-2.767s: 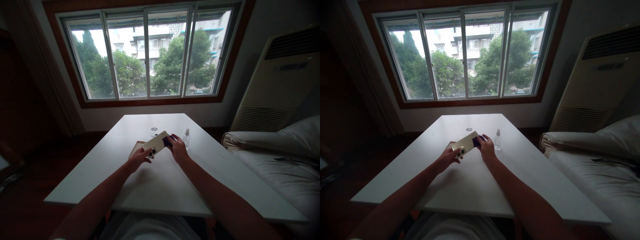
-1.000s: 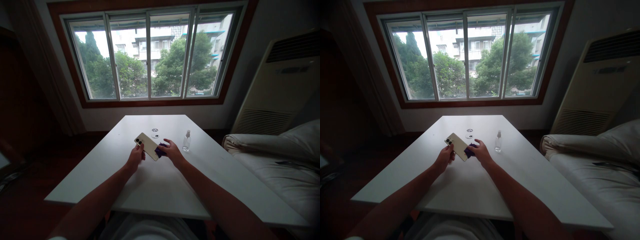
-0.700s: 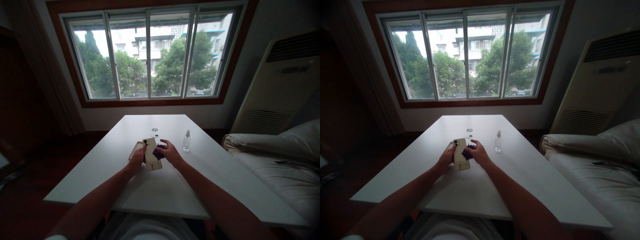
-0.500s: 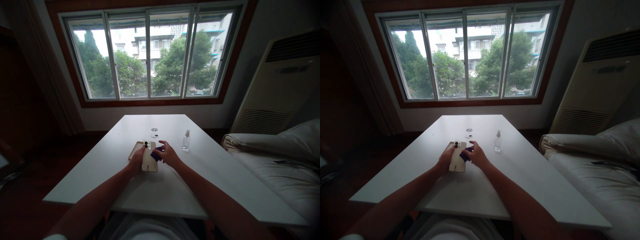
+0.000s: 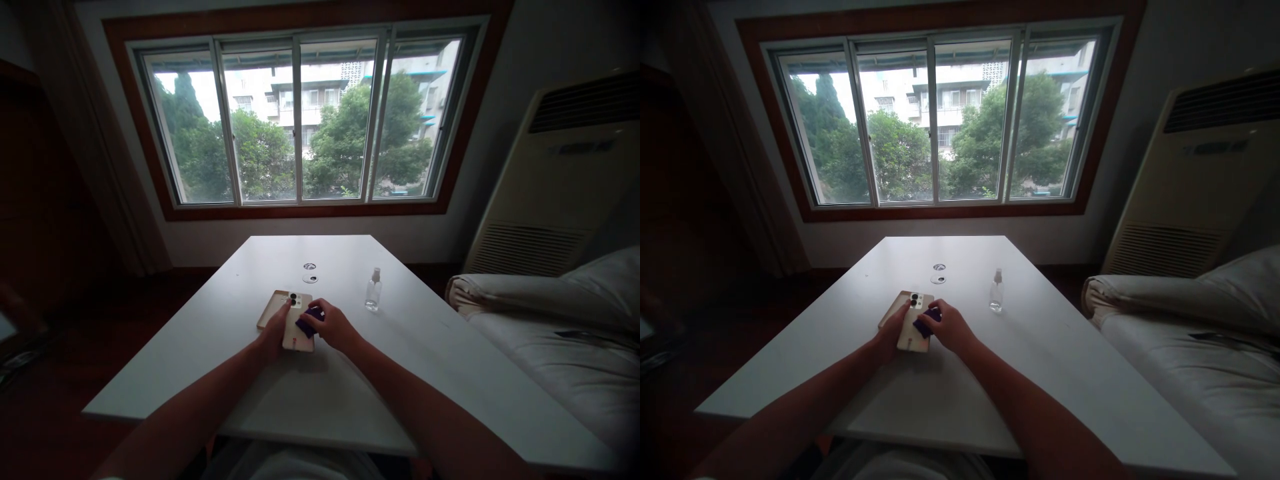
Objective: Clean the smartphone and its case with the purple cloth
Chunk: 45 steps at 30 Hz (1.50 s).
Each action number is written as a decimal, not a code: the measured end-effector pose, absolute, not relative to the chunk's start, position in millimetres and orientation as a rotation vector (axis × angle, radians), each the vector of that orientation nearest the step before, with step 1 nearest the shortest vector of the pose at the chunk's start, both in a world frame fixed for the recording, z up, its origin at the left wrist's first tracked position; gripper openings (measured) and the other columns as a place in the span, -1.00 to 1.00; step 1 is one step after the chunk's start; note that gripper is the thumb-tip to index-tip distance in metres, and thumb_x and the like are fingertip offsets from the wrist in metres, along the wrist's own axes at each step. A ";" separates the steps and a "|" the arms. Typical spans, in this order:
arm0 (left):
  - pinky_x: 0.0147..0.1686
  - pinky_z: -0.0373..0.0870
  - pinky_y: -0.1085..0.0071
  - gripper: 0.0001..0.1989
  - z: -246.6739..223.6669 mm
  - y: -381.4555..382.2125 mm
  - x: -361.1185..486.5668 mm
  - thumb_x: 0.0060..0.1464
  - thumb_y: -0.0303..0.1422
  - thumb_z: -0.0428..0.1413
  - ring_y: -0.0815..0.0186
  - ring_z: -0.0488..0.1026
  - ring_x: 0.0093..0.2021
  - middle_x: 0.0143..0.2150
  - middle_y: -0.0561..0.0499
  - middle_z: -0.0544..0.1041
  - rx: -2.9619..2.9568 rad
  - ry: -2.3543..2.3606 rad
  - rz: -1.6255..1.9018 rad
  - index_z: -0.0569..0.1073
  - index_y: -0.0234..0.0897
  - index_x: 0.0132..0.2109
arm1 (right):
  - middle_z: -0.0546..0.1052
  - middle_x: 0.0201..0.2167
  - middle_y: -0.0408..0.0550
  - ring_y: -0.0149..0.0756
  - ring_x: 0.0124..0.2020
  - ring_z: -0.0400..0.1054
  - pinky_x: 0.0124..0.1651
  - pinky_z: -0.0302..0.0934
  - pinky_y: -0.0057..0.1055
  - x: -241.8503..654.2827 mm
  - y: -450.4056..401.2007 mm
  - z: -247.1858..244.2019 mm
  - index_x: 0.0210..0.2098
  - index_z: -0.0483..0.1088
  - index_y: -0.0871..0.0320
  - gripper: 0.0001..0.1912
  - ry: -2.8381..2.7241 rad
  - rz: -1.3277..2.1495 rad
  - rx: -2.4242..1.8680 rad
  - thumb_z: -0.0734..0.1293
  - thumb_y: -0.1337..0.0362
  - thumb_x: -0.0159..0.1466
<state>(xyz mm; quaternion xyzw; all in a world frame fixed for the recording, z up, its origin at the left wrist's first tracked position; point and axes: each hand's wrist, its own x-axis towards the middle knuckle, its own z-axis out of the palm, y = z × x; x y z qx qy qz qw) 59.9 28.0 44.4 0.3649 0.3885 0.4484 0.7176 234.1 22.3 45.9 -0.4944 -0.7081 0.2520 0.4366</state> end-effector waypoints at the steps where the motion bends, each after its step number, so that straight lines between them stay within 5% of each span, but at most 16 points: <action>1: -0.43 0.45 0.27 -0.42 45.4 27.2 59.7 0.23 0.05 0.05 0.14 0.52 -0.43 -0.29 -0.21 0.58 0.790 0.818 0.968 0.47 -0.42 0.07 | 0.57 -0.26 -0.01 -0.27 -0.38 0.45 -0.40 0.32 -0.41 234.1 22.6 45.9 -0.08 0.45 0.12 -0.57 -1.743 0.645 -1.247 0.41 -0.07 0.23; 5: -0.31 0.46 0.27 -0.46 45.7 23.1 63.7 0.22 -0.01 0.06 0.10 0.54 -0.31 -0.24 -0.23 0.58 0.747 0.615 0.917 0.49 -0.42 0.05 | 0.54 -0.30 -0.03 -0.35 -0.54 0.38 -0.59 0.22 -0.48 236.0 24.4 47.0 -0.05 0.41 0.10 -0.58 -1.673 0.709 -1.311 0.37 -0.06 0.28; 10: -0.22 0.45 0.22 -0.51 46.1 19.0 70.4 0.22 -0.07 0.04 0.09 0.53 -0.25 -0.19 -0.20 0.58 0.718 0.454 0.839 0.49 -0.37 0.08 | 0.54 -0.29 -0.05 -0.25 -0.34 0.47 -0.45 0.30 -0.47 237.7 28.0 44.2 -0.11 0.36 0.10 -0.64 -1.690 0.588 -1.313 0.37 -0.02 0.28; 19: -0.20 0.49 0.06 -0.54 51.0 12.3 65.2 0.26 -0.09 0.02 0.04 0.50 -0.24 -0.18 -0.24 0.53 0.804 0.464 0.806 0.49 -0.40 0.05 | 0.56 -0.31 -0.03 -0.29 -0.42 0.42 -0.45 0.25 -0.44 239.2 33.9 38.0 -0.18 0.41 0.14 -0.62 -1.692 0.595 -1.355 0.32 -0.07 0.32; 29: -0.54 0.39 0.45 -0.44 40.8 21.3 70.0 0.18 0.11 0.14 0.34 0.41 -0.41 -0.28 -0.07 0.45 0.856 0.651 0.947 0.47 -0.36 -0.03 | 0.59 -0.21 0.01 -0.19 -0.22 0.49 -0.11 0.40 -0.26 234.3 29.7 38.5 -0.13 0.51 0.18 -0.73 -1.704 0.662 -1.190 0.36 0.15 0.26; 36: -0.52 0.31 0.52 -0.42 38.2 26.6 70.4 0.11 0.08 0.23 0.41 0.36 -0.40 -0.26 -0.05 0.44 0.917 0.695 0.975 0.48 -0.38 -0.02 | 0.59 -0.08 0.03 -0.15 -0.10 0.50 0.03 0.38 -0.19 235.2 28.6 42.8 0.07 0.47 0.18 -0.50 -1.776 0.842 -0.990 0.38 0.38 0.11; 39: -0.52 0.28 0.54 -0.46 39.7 26.2 69.4 0.08 0.02 0.28 0.43 0.33 -0.40 -0.30 0.00 0.40 0.950 0.708 0.952 0.46 -0.35 -0.02 | 0.59 -0.08 0.02 -0.17 -0.10 0.49 0.06 0.36 -0.19 235.7 28.3 43.1 0.02 0.50 0.17 -0.55 -1.832 0.707 -1.020 0.34 0.43 0.13; 42: -0.51 0.29 0.53 -0.42 40.5 24.9 69.1 0.04 -0.04 0.33 0.44 0.34 -0.38 -0.23 0.02 0.37 0.965 0.693 0.930 0.37 -0.27 0.07 | 0.59 -0.14 0.01 -0.18 -0.13 0.48 0.03 0.38 -0.21 237.3 28.9 44.6 -0.10 0.53 0.16 -0.70 -1.839 0.542 -1.069 0.32 0.41 0.18; 45: -0.51 0.32 0.48 -0.25 39.8 24.3 68.3 0.01 -0.07 0.36 0.45 0.36 -0.39 -0.12 0.02 0.34 0.927 0.746 0.940 0.19 -0.14 0.21 | 0.58 -0.19 0.00 -0.23 -0.26 0.49 -0.21 0.44 -0.31 239.7 27.9 49.6 -0.13 0.50 0.15 -0.79 -1.728 0.522 -1.107 0.32 0.30 0.26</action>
